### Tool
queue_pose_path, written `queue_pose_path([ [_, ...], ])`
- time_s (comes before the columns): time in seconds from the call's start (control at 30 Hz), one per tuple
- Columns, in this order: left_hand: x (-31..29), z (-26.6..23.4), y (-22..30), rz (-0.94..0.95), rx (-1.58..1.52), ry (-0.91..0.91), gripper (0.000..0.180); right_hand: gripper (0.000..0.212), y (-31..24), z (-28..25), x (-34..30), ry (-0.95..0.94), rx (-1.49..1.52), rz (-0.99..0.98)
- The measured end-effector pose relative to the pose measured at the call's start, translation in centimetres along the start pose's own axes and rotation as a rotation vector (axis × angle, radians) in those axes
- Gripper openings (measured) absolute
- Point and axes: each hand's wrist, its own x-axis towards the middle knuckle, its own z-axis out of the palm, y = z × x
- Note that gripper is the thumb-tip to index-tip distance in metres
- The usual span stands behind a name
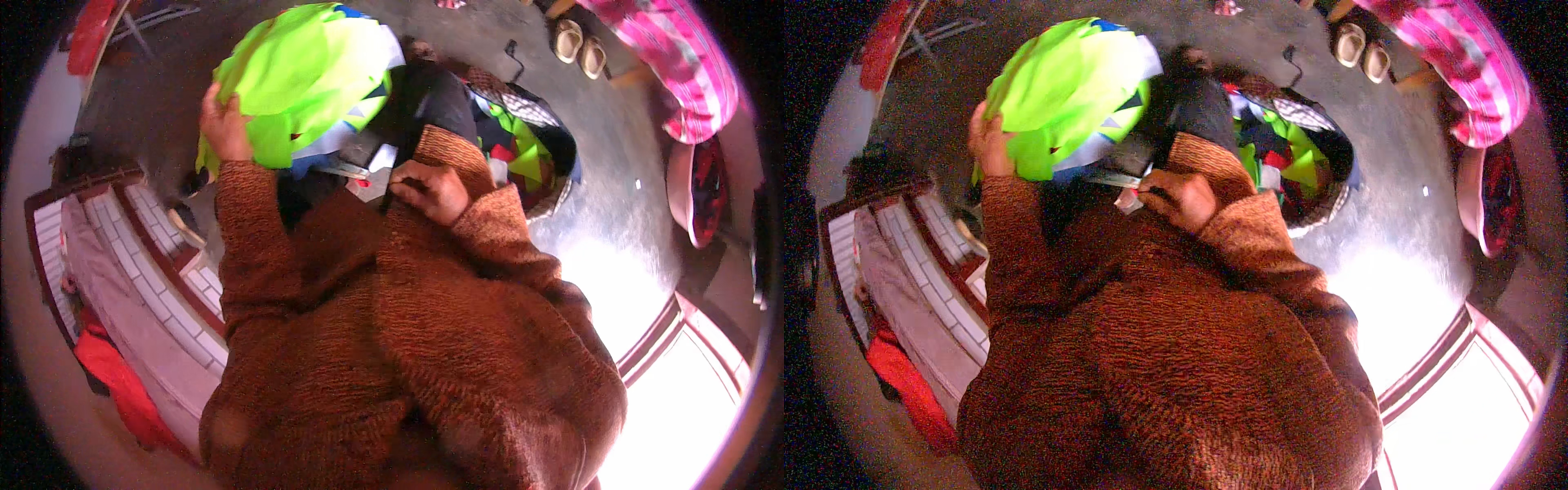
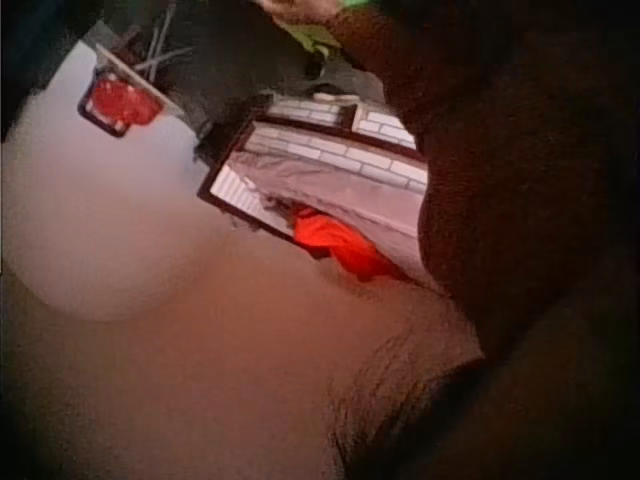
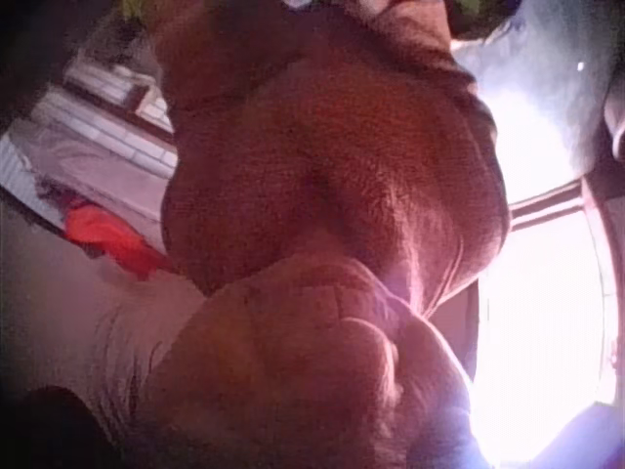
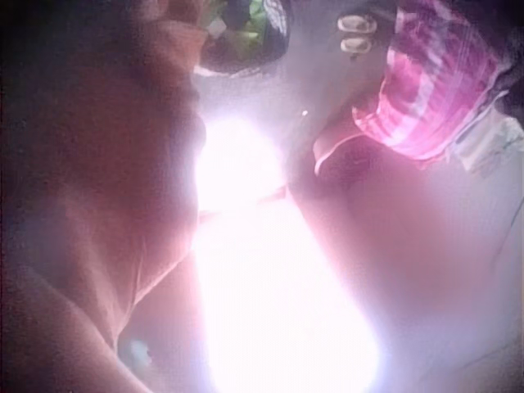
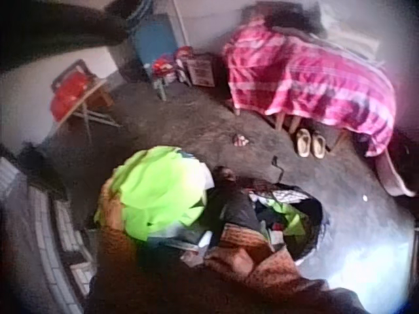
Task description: The person sits on the floor and folds various pieces of clothing, including a green shirt, a red garment, and a blue item. They handle each piece individually, smoothing and folding them into neat stacks on their lap.
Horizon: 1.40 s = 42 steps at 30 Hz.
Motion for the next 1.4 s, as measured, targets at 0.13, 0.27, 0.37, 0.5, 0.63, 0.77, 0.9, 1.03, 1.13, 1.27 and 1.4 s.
queue_pose_path([
  [0.13,-0.1,2.2,4.3,0.683,0.965,0.241,0.043,0.009,-0.8,-1.9,0.0,0.106,0.064,0.045],
  [0.27,0.2,4.8,4.6,0.706,0.995,0.063,0.041,0.007,0.3,-4.6,-0.7,0.354,0.012,0.043],
  [0.37,0.6,5.3,-0.5,0.548,1.079,-0.115,0.048,0.005,1.7,-7.7,-2.0,0.574,0.056,0.224],
  [0.5,0.1,6.2,-0.8,0.481,1.137,-0.171,0.052,0.005,7.5,-11.8,-5.4,0.987,0.333,0.315],
  [0.63,-0.2,6.3,-0.8,0.493,1.169,-0.15,0.05,0.018,14.4,-14.1,-11.0,1.106,0.346,0.62],
  [0.77,-0.6,6.2,-0.3,0.506,1.169,-0.14,0.05,0.025,20.5,-11.4,-14.0,1.155,0.556,0.745],
  [0.9,-0.3,6.8,-0.2,0.51,1.161,-0.158,0.05,0.026,29.0,-8.9,-17.2,0.389,-0.508,0.949],
  [1.03,-0.3,6.4,-0.2,0.499,1.166,-0.157,0.05,0.047,27.9,-6.0,-15.9,0.571,-0.387,0.973],
  [1.13,-0.3,6.7,0.1,0.49,1.145,-0.176,0.05,0.063,28.5,-4.6,-15.9,0.562,-0.594,0.985],
  [1.27,-0.1,6.5,-0.4,0.508,1.135,-0.171,0.049,0.086,27.4,-4.1,-14.4,0.312,-0.651,1.031],
  [1.4,-0.2,6.5,-0.5,0.523,1.128,-0.152,0.049,0.074,24.0,-4.0,-11.4,0.206,-0.397,1.243],
])
